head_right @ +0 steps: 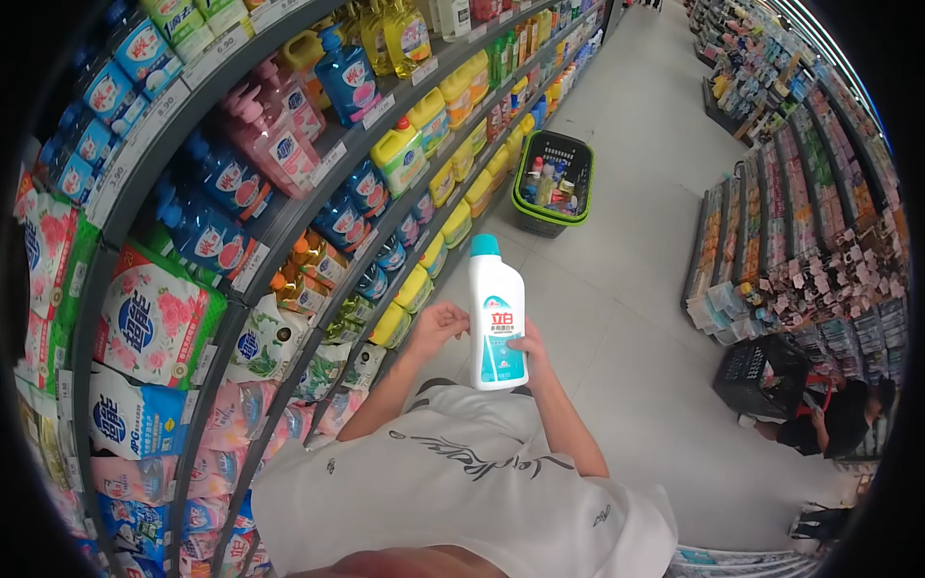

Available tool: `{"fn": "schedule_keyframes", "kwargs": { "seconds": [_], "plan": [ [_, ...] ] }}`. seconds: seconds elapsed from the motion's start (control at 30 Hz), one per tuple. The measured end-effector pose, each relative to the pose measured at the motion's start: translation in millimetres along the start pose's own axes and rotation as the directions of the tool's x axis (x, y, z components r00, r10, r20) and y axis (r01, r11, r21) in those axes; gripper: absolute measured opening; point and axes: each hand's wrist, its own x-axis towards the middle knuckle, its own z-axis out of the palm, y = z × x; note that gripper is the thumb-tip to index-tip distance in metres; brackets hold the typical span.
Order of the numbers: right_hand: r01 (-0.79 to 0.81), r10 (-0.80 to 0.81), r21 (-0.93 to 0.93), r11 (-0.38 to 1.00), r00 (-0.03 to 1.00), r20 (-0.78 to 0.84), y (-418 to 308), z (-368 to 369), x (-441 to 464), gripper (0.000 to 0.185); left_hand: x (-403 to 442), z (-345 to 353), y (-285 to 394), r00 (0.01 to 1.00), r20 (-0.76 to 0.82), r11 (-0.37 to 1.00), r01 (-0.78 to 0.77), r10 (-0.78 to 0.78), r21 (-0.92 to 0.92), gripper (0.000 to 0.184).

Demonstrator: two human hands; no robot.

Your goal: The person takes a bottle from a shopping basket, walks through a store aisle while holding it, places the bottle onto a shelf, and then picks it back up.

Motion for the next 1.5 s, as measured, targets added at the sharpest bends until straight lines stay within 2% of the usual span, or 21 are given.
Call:
{"fn": "schedule_keyframes", "kwargs": {
  "seconds": [0.13, 0.33, 0.4, 0.53, 0.63, 0.7, 0.83, 0.9, 0.97, 1.03, 1.1, 1.17, 1.23, 1.33, 1.4, 1.5],
  "plan": [
    [-0.025, 0.024, 0.048, 0.999, 0.999, 0.032, -13.8, -14.7, 21.0, 0.07, 25.0, -2.5, 3.9, 0.997, 0.04, 0.996, 0.062, -0.059, -0.06, 0.008],
    [0.014, -0.014, 0.054, 0.998, 1.0, 0.011, -58.7, -33.7, 55.0, 0.068, 77.8, 11.9, -4.1, 0.988, -0.029, 0.988, 0.151, -0.152, -0.043, 0.02],
    [0.015, -0.015, 0.047, 0.999, 1.0, 0.015, -75.9, -49.5, 68.8, 0.069, 104.6, 21.4, -12.6, 0.993, -0.031, 0.988, 0.109, -0.113, -0.109, 0.025],
    [0.041, -0.042, 0.013, 0.999, 0.998, 0.037, -118.7, -92.6, 95.0, 0.071, 173.6, 49.5, -31.6, 0.99, -0.012, 0.988, 0.138, -0.139, -0.066, 0.024],
    [0.067, -0.067, 0.014, 0.998, 0.997, 0.041, -158.1, -123.6, 115.5, 0.073, 236.2, 86.5, -32.7, 0.997, -0.073, 0.999, 0.036, -0.035, 0.004, 0.022],
    [0.086, -0.088, 0.032, 0.996, 0.994, 0.067, -190.5, -142.6, 128.1, 0.074, 271.2, 110.9, -22.4, 0.995, -0.098, 0.999, 0.021, -0.025, -0.045, 0.022],
    [0.162, -0.162, -0.002, 0.987, 0.986, 0.051, -253.7, -177.1, 142.7, 0.075, 343.6, 143.4, -25.8, 0.999, 0.041, 0.993, 0.027, -0.022, -0.117, 0.023],
    [0.182, -0.182, 0.012, 0.983, 0.981, 0.069, -274.1, -208.5, 153.4, 0.076, 377.5, 162.7, -35.7, 0.993, 0.056, 0.975, 0.11, -0.101, -0.194, 0.029],
    [0.204, -0.205, 0.026, 0.979, 0.976, 0.079, -291.8, -226.9, 159.0, 0.077, 404.0, 182.8, -45.5, 0.986, 0.128, 0.984, 0.122, -0.105, -0.132, 0.032],
    [0.229, -0.229, 0.012, 0.973, 0.972, -0.05, -305.7, -242.4, 155.3, 0.075, 426.2, 205.4, -54.9, 0.975, 0.198, 0.989, 0.119, -0.1, -0.087, 0.036],
    [0.254, -0.251, 0.05, 0.966, 0.965, -0.073, -312.9, -259.6, 154.6, 0.072, 446.1, 226.6, -63.6, 0.956, 0.238, 0.985, 0.173, -0.174, 0.026, 0.04],
    [0.248, -0.234, 0.131, 0.96, 0.966, -0.113, -317.3, -281.7, 159.0, 0.071, 467.2, 240.1, -73.1, 0.944, 0.256, 0.977, 0.211, -0.209, 0.019, 0.039],
    [0.25, -0.236, 0.116, 0.961, 0.964, -0.121, -328.6, -300.2, 168.0, 0.069, 489.2, 249.2, -87.3, 0.929, 0.271, 0.966, 0.259, -0.254, 0.016, 0.039],
    [0.238, -0.216, 0.14, 0.961, 0.964, -0.157, -352.9, -321.4, 186.2, 0.068, 525.8, 263.6, -105.9, 0.944, 0.182, 0.96, 0.279, -0.273, -0.008, 0.033],
    [0.227, -0.205, 0.142, 0.964, 0.967, -0.152, -371.2, -338.4, 205.2, 0.066, 552.2, 272.8, -101.5, 0.969, 0.192, 0.986, 0.163, -0.155, -0.026, 0.024],
    [0.179, -0.161, 0.123, 0.976, 0.976, -0.146, -398.0, -367.3, 241.2, 0.066, 602.3, 272.0, -117.4, 0.968, 0.182, 0.983, 0.184, -0.175, -0.03, 0.018]
  ]
}}
